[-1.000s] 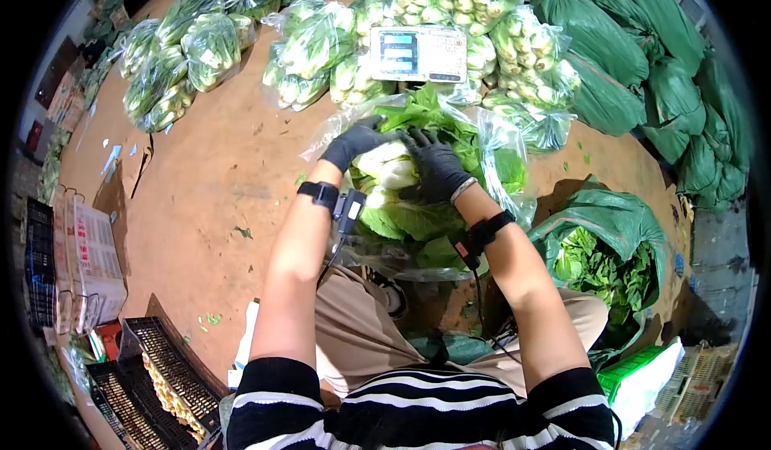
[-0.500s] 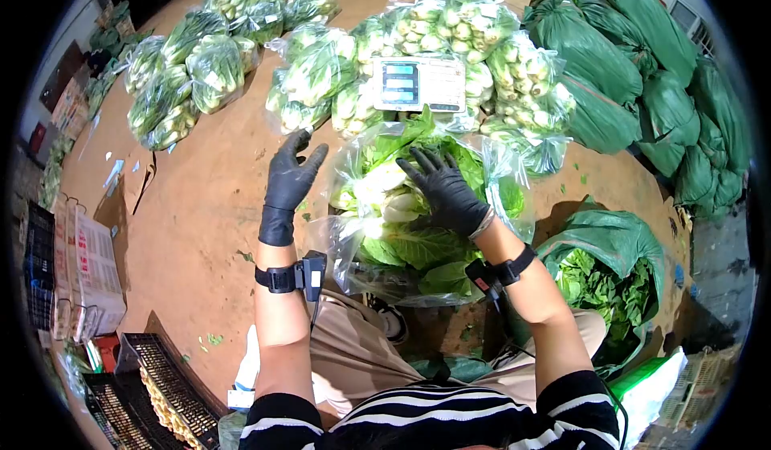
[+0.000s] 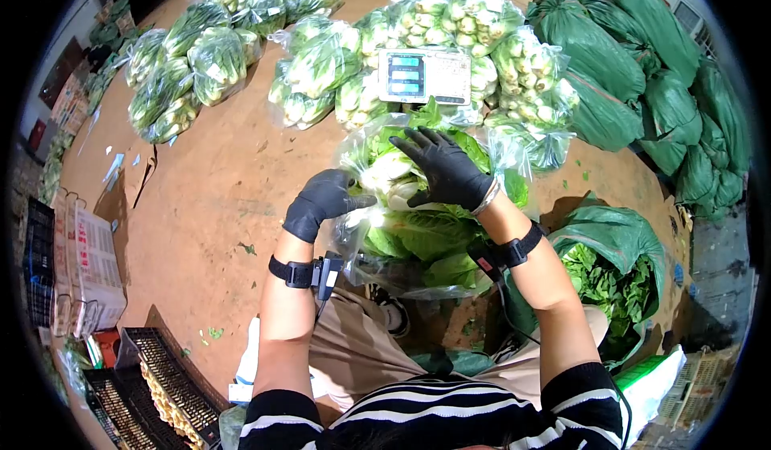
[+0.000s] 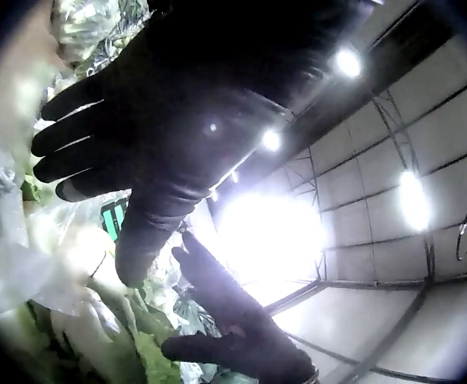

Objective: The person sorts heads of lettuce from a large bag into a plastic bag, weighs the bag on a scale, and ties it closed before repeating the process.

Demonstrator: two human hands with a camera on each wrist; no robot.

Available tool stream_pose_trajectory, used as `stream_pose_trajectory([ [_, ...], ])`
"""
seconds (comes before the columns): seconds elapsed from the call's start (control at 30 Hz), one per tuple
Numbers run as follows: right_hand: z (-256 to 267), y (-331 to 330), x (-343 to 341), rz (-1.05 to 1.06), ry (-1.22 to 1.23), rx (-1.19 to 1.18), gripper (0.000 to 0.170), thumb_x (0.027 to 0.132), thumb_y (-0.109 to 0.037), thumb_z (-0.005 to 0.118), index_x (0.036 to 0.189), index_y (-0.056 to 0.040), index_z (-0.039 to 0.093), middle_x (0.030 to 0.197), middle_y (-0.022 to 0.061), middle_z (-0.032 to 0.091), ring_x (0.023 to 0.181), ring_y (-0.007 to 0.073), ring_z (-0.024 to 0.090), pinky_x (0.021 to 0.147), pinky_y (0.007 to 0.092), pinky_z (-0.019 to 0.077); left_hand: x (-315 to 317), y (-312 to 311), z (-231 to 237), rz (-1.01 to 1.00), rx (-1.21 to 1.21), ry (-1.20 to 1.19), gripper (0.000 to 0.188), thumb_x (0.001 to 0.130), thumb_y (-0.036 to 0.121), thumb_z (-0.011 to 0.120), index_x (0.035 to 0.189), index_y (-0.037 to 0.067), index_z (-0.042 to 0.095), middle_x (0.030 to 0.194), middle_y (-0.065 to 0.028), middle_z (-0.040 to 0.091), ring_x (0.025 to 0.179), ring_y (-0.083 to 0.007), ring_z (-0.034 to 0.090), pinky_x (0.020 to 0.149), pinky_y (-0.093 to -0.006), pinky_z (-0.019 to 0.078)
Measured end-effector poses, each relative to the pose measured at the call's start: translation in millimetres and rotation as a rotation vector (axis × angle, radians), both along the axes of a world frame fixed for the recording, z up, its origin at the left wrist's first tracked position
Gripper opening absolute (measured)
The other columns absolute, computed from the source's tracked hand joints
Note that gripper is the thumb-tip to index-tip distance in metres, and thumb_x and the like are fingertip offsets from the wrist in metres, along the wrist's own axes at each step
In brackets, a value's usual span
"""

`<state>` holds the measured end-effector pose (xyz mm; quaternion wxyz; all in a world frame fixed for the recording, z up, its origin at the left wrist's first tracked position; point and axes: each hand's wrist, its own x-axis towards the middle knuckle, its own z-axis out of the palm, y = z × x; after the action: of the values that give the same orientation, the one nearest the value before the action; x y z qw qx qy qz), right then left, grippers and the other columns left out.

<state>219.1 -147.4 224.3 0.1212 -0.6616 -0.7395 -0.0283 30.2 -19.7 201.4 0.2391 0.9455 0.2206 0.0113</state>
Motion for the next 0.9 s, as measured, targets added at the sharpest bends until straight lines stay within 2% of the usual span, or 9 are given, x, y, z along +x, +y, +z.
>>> stream_pose_trajectory([
  [0.2, -12, 16, 4, -0.008, -0.038, -0.054, 0.099, 0.048, -0.045, 0.075, 0.129, -0.0144, 0.026, 0.125, 0.0199, 0.035, 0.115, 0.0383, 0.032, 0.095, 0.045, 0.0274, 14, -6, -42, -0.139, -0.051, 0.213, 0.054, 0.057, 0.046, 0.069, 0.081, -0.001, 0.059, 0.08, -0.0198, 0.058, 0.075, -0.0338, 0.056, 0.067, -0.0373, 0.0438],
  [0.27, -20, 25, 5, 0.062, -0.034, -0.143, 0.108, 0.045, -0.046, 0.075, 0.132, -0.0173, 0.017, 0.128, 0.0213, 0.029, 0.118, 0.0377, 0.029, 0.096, 0.045, 0.0259, 14, -2, -45, -0.109, 0.013, 0.297, 0.052, 0.055, 0.043, 0.072, 0.082, 0.0, 0.059, 0.083, -0.019, 0.059, 0.078, -0.0331, 0.056, 0.069, -0.0365, 0.0445],
  [0.33, -29, 30, -2, 0.114, -0.067, -0.184, 0.117, 0.039, -0.048, 0.077, 0.133, -0.0213, 0.013, 0.13, 0.0215, 0.026, 0.118, 0.0422, 0.025, 0.096, 0.0496, 0.0229, 6, 11, -43, -0.089, 0.113, 0.215, 0.023, 0.058, 0.018, 0.064, 0.075, 0.002, 0.06, 0.076, -0.0184, 0.058, 0.071, -0.0345, 0.056, 0.065, -0.0383, 0.0453],
  [0.47, -47, 29, -17, 0.095, -0.265, -0.22, 0.099, 0.046, -0.043, 0.075, 0.129, -0.0292, 0.023, 0.125, 0.0211, 0.033, 0.11, 0.0414, 0.035, 0.088, 0.0534, 0.0268, -33, 55, -30, 0.164, 0.183, -0.051, 0.019, 0.063, 0.016, 0.051, 0.072, 0.001, 0.058, 0.076, -0.0202, 0.057, 0.069, -0.0366, 0.054, 0.062, -0.04, 0.0438],
  [0.53, -46, 28, -19, 0.068, -0.297, -0.227, 0.09, 0.049, -0.04, 0.074, 0.126, -0.0319, 0.029, 0.123, 0.0204, 0.035, 0.107, 0.0397, 0.039, 0.086, 0.0525, 0.0292, -51, 60, -12, 0.329, -0.04, -0.023, 0.02, 0.067, 0.017, 0.053, 0.075, -0.001, 0.058, 0.068, -0.0168, 0.058, 0.062, -0.0245, 0.058, 0.058, -0.034, 0.045],
  [0.67, -41, 27, -16, 0.143, -0.415, -0.202, 0.064, 0.051, -0.031, 0.073, 0.109, -0.0363, 0.048, 0.107, 0.0151, 0.044, 0.095, 0.0331, 0.046, 0.076, 0.046, 0.0362, -54, 63, -22, 0.234, -0.055, -0.12, 0.022, 0.071, 0.017, 0.053, 0.083, -0.001, 0.056, 0.065, -0.0116, 0.057, 0.058, -0.0174, 0.055, 0.056, -0.0305, 0.0447],
  [0.73, -22, 30, -22, 0.149, -0.411, -0.471, 0.062, 0.052, -0.031, 0.073, 0.109, -0.0355, 0.048, 0.104, 0.0127, 0.044, 0.093, 0.0323, 0.047, 0.074, 0.0447, 0.0384, -50, 59, -21, 0.199, -0.046, -0.158, 0.023, 0.072, 0.017, 0.053, 0.086, -0.001, 0.056, 0.066, -0.0109, 0.057, 0.057, -0.017, 0.055, 0.055, -0.0302, 0.0446],
  [0.87, -9, 44, -38, 0.106, -0.579, -0.738, 0.074, 0.054, -0.035, 0.072, 0.12, -0.0417, 0.037, 0.132, 0.018, 0.022, 0.107, 0.035, 0.044, 0.079, 0.0447, 0.0392, -39, 59, -17, 0.18, -0.125, -0.146, 0.023, 0.074, 0.017, 0.053, 0.087, -0.002, 0.055, 0.071, -0.0113, 0.058, 0.057, -0.0168, 0.054, 0.056, -0.0303, 0.0449],
  [0.9, -16, 52, -36, 0.081, -0.596, -0.793, 0.074, 0.062, -0.034, 0.066, 0.125, -0.0437, 0.029, 0.138, 0.0174, 0.006, 0.113, 0.0338, 0.04, 0.081, 0.0424, 0.0394, -43, 58, -18, 0.2, -0.153, -0.134, 0.024, 0.074, 0.017, 0.054, 0.088, -0.002, 0.055, 0.071, -0.0109, 0.058, 0.057, -0.0163, 0.054, 0.056, -0.0302, 0.045],
])
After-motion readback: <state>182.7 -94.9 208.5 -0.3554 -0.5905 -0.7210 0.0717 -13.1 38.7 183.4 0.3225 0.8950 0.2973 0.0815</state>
